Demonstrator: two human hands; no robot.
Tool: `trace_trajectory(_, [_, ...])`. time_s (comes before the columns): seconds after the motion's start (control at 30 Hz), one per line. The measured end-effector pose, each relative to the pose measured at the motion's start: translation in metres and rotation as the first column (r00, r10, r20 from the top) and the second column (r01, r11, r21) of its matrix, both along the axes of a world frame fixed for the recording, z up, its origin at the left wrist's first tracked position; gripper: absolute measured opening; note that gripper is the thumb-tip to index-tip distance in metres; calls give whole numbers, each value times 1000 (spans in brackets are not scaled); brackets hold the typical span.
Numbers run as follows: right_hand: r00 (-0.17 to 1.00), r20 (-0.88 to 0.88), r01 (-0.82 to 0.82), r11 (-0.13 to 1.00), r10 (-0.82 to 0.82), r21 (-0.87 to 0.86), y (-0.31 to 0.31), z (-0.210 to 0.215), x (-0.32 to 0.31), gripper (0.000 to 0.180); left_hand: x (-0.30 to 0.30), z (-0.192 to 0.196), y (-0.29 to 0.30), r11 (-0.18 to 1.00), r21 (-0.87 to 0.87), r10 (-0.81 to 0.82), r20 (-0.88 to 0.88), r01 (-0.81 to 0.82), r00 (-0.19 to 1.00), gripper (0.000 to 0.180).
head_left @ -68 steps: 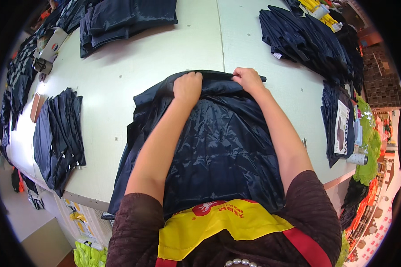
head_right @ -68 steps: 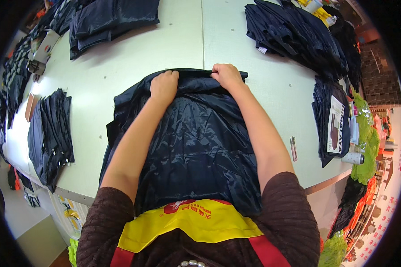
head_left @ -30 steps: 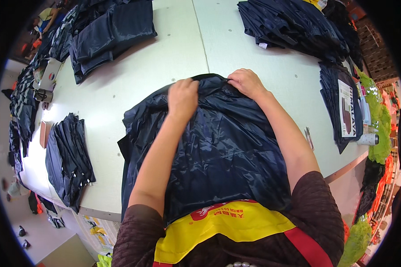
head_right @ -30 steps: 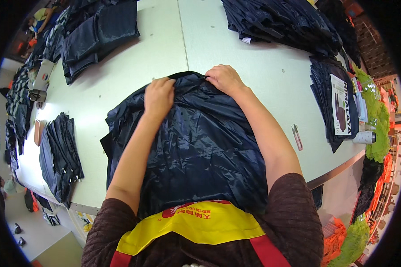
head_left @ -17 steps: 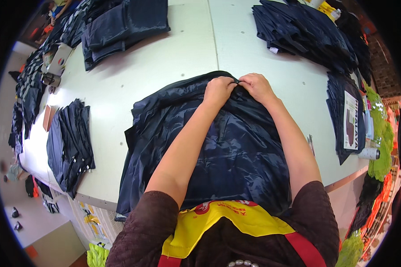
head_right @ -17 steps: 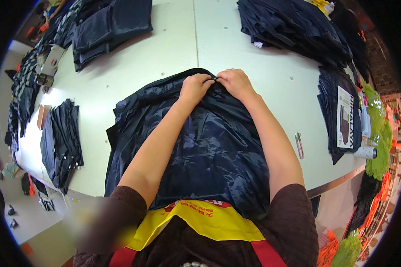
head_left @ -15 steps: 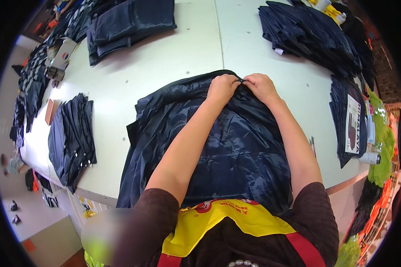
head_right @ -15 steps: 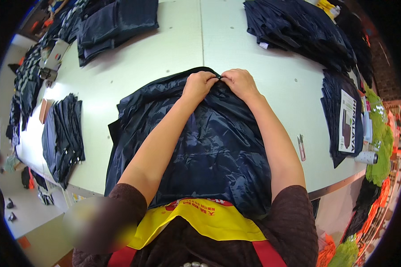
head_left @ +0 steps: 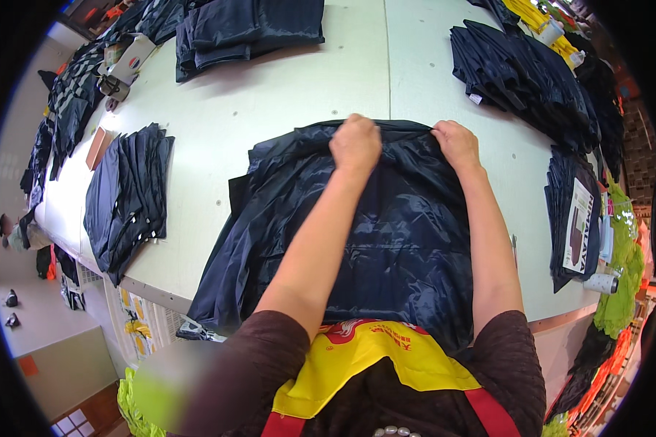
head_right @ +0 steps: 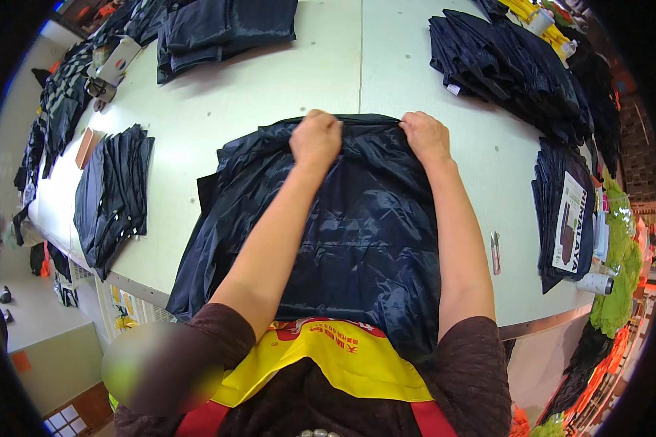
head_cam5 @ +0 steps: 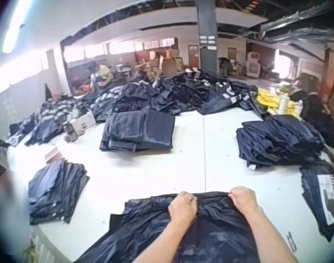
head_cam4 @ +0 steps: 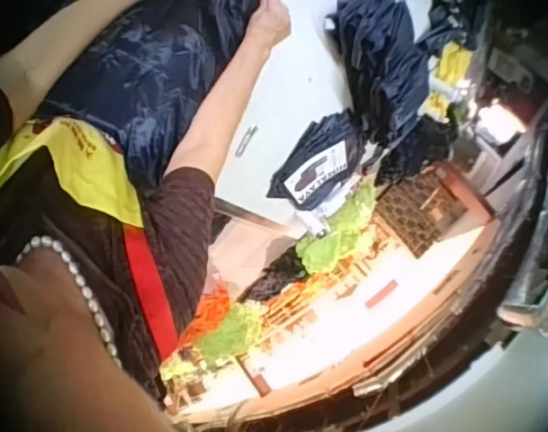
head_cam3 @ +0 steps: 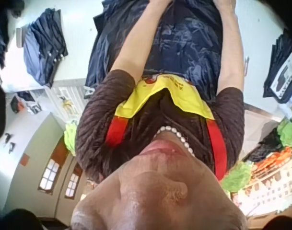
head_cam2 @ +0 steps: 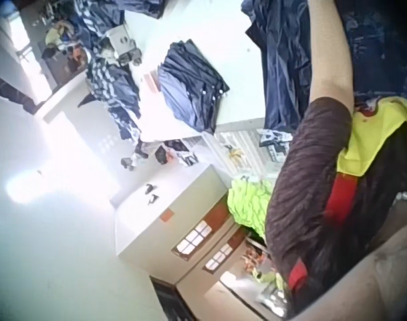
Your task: The person folds a dark jacket on a table, smoothing the fabric and aligning the edges. They use a small tool to cut a tag or thread, then fold the jacket into a compact rectangle and place it into a plastic bag.
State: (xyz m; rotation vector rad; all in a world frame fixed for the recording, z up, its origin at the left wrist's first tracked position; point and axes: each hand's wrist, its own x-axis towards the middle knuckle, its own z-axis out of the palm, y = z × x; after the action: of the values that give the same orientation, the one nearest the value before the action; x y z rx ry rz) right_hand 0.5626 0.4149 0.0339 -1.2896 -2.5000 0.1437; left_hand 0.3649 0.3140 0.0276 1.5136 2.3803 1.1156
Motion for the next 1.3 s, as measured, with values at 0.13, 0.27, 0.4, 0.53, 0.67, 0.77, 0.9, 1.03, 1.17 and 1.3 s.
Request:
trace_trajectory(0.13, [998, 59, 33, 999, -31, -24, -1, -6, 7, 12, -45, -4, -47, 970, 169, -175, -17, 175, 984, 12])
trace_trajectory(0.27, [992, 101, -70, 997, 74, -45, -10, 3, -10, 31, -113, -3, -93, 989, 124, 104, -179, -83, 978, 30])
trace_trajectory(0.4, [950, -206, -280, 931, 233, -234, -32, 13, -98, 55, -149, -22, -96, 993, -59, 75, -329, -100, 941, 38])
trace_trajectory(0.53, [968, -115, -250, 901, 224, -355, -44, 4, -178, 60, -144, -22, -74, 980, -185, -126, -288, 74, 949, 27])
trace_trajectory(0.67, [974, 57, -156, 830, 219, -536, -41, -7, -200, 49, -149, -29, -72, 980, -87, -190, -143, 179, 971, 16])
trace_trajectory(0.77, [951, 143, -194, 886, 276, -422, -44, -13, -202, 40, -145, -28, -72, 979, 53, -189, -106, 196, 976, 12])
trace_trajectory(0.9, [916, 269, -206, 924, 298, -321, -46, -14, -217, 28, -141, -24, -71, 947, 242, -201, -67, 211, 977, 9])
trace_trajectory(1.03, [931, -58, -323, 738, 361, -593, -38, -14, -218, 30, -151, -15, -77, 937, 278, -131, -281, 212, 951, 5])
trace_trajectory(1.17, [894, -274, -446, 663, 354, -601, -28, -30, -216, 34, -154, -9, -71, 920, 297, -183, -249, 255, 951, 5])
trace_trajectory(1.3, [902, 91, -378, 873, 422, -308, -55, -17, -230, 26, -152, -20, -76, 927, 266, -201, -245, 265, 948, 5])
